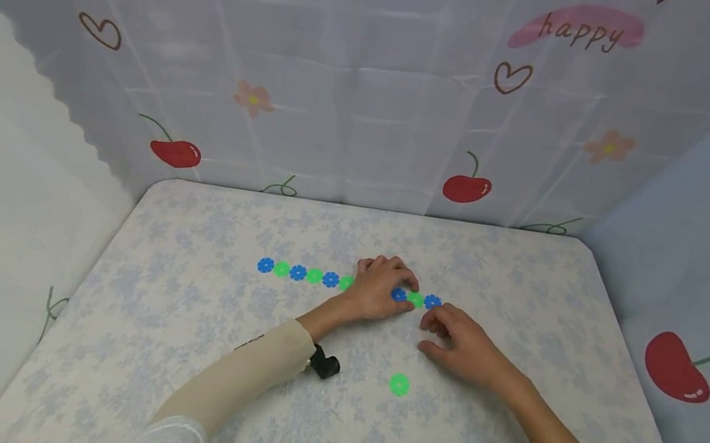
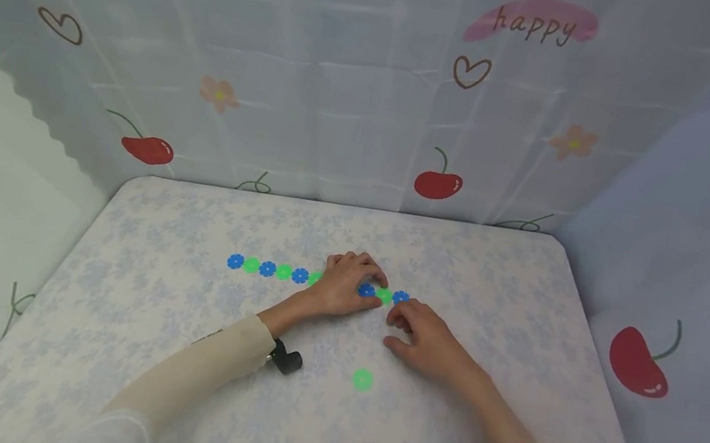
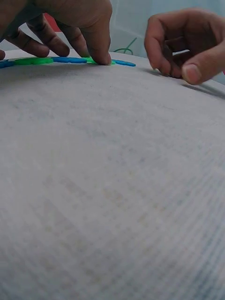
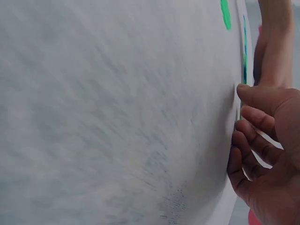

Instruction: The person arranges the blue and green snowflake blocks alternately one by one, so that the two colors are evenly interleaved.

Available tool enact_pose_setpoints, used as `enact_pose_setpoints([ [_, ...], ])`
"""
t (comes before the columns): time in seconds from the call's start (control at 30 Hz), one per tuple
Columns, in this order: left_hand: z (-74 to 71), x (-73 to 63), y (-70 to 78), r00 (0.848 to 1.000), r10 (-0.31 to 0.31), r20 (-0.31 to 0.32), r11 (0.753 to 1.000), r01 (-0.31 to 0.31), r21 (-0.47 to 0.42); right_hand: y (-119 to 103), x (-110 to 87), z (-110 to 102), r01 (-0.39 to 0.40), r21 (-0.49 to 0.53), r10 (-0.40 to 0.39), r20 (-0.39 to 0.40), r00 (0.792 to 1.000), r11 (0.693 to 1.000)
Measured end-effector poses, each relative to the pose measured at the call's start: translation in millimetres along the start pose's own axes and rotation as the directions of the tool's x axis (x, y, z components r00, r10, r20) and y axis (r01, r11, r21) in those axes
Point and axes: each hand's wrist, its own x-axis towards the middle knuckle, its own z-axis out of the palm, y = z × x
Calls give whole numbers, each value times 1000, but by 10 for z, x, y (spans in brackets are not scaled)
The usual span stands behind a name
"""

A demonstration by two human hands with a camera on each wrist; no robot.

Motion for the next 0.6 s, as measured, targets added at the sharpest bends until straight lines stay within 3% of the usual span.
enact_pose_setpoints([
  [0.13,3,12,21,1000,2,-9,1000,-2,9,-164,-136,80,60,-41,-58,61,997,997],
  [0.37,21,40,68,1000,9,-15,1000,-9,22,-387,-280,271,163,-1,-160,173,972,987],
  [0.6,53,85,164,1000,16,8,999,-16,39,-448,-295,316,140,24,-142,194,971,990],
])
